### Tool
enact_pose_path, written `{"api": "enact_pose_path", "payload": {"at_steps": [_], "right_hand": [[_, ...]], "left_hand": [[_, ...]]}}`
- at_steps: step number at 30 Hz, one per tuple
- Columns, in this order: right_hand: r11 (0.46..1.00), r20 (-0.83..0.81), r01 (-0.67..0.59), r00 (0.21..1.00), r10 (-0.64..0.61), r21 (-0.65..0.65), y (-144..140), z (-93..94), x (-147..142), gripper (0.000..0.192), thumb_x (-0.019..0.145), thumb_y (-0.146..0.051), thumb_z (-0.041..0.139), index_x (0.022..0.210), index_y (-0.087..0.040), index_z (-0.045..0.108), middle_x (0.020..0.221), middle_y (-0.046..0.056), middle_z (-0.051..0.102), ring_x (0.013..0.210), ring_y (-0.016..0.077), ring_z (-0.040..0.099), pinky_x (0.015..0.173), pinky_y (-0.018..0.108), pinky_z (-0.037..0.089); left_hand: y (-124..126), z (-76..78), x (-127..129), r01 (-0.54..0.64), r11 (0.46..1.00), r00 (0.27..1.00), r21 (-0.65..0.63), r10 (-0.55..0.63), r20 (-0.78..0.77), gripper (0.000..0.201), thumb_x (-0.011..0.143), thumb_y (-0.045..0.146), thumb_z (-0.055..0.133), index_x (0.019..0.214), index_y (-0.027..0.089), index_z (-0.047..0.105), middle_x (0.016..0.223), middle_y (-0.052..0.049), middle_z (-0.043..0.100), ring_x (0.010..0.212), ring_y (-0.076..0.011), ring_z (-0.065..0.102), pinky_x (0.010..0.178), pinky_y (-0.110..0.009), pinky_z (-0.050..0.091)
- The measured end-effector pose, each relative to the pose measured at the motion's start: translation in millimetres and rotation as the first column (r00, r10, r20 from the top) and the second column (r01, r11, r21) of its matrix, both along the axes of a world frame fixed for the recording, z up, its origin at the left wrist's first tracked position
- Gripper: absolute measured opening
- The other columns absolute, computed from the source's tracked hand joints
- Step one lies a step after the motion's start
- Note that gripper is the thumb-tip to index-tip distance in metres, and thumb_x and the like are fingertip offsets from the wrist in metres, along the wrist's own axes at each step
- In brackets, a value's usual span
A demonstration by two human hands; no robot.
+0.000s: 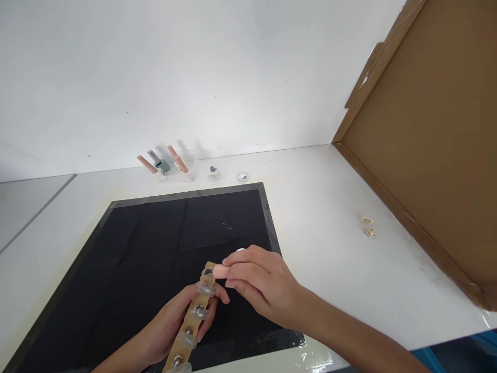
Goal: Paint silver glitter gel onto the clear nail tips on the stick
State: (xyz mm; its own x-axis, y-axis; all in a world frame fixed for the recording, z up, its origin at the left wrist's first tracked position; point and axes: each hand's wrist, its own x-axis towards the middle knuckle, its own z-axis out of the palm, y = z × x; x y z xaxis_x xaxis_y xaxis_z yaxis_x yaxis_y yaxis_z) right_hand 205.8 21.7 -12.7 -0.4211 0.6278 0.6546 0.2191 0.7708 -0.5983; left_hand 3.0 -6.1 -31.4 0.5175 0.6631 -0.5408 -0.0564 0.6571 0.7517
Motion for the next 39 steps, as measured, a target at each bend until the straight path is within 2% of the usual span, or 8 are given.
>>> {"api": "enact_pose_path", "payload": {"at_steps": [7,14,20,25,32,39], "right_hand": [[0.997,0.057,0.026,0.998,-0.030,0.070,2.8,-1.8,5.0,0.013,0.092,-0.012,0.048,0.099,-0.020,0.056,0.095,0.005,0.066,0.077,0.0134,0.060,0.064,0.026,0.052],[0.990,0.146,-0.006,0.989,-0.014,0.138,7.8,4.3,10.7,0.015,0.091,-0.010,0.048,0.102,-0.017,0.056,0.093,0.006,0.068,0.076,0.0143,0.060,0.063,0.027,0.052],[0.980,0.058,0.021,0.998,-0.033,0.197,6.0,2.9,8.8,0.015,0.089,-0.009,0.049,0.099,-0.018,0.055,0.092,0.006,0.068,0.075,0.0138,0.061,0.061,0.027,0.053],[0.977,0.090,-0.025,0.996,0.006,0.210,5.7,5.6,3.2,0.014,0.093,-0.009,0.044,0.096,-0.017,0.055,0.089,0.006,0.069,0.073,0.0122,0.062,0.057,0.024,0.051],[0.970,0.154,-0.037,0.988,0.000,0.239,8.1,6.7,6.1,0.015,0.091,-0.007,0.044,0.094,-0.014,0.057,0.090,0.008,0.069,0.074,0.0140,0.062,0.057,0.026,0.051],[0.961,0.217,-0.069,0.976,0.010,0.269,10.3,7.0,11.8,0.019,0.087,-0.002,0.045,0.097,-0.011,0.057,0.087,0.010,0.070,0.072,0.0171,0.061,0.059,0.031,0.053]], "left_hand": [[-0.8,1.2,0.5,-0.037,0.999,0.998,-0.022,0.038,0.053,0.045,0.090,0.042,0.033,0.086,0.013,0.066,0.045,0.003,0.046,0.041,-0.0101,0.035,0.045,-0.022,0.029],[0.1,-0.7,-1.7,-0.054,0.998,0.992,-0.026,0.057,0.109,0.050,0.089,0.048,0.032,0.086,0.012,0.067,0.044,0.003,0.046,0.039,-0.0089,0.035,0.043,-0.021,0.027],[0.5,-0.6,-0.2,-0.026,0.995,0.998,-0.092,0.031,0.061,0.045,0.088,0.049,0.038,0.089,0.014,0.065,0.048,0.003,0.050,0.043,-0.0096,0.039,0.047,-0.021,0.033],[0.3,0.2,2.8,-0.001,0.997,1.000,-0.083,0.000,-0.012,0.046,0.088,0.051,0.039,0.073,0.015,0.063,0.049,0.001,0.052,0.045,-0.0097,0.040,0.048,-0.021,0.035],[0.5,0.1,-0.1,-0.017,0.997,0.998,-0.070,0.021,0.058,0.044,0.090,0.046,0.036,0.096,0.013,0.065,0.050,0.002,0.052,0.045,-0.0097,0.040,0.050,-0.022,0.036],[-0.4,-2.5,-2.4,-0.043,0.996,0.993,-0.078,0.052,0.110,0.048,0.091,0.048,0.034,0.099,0.012,0.065,0.050,0.002,0.051,0.044,-0.0094,0.040,0.047,-0.021,0.032]]}}
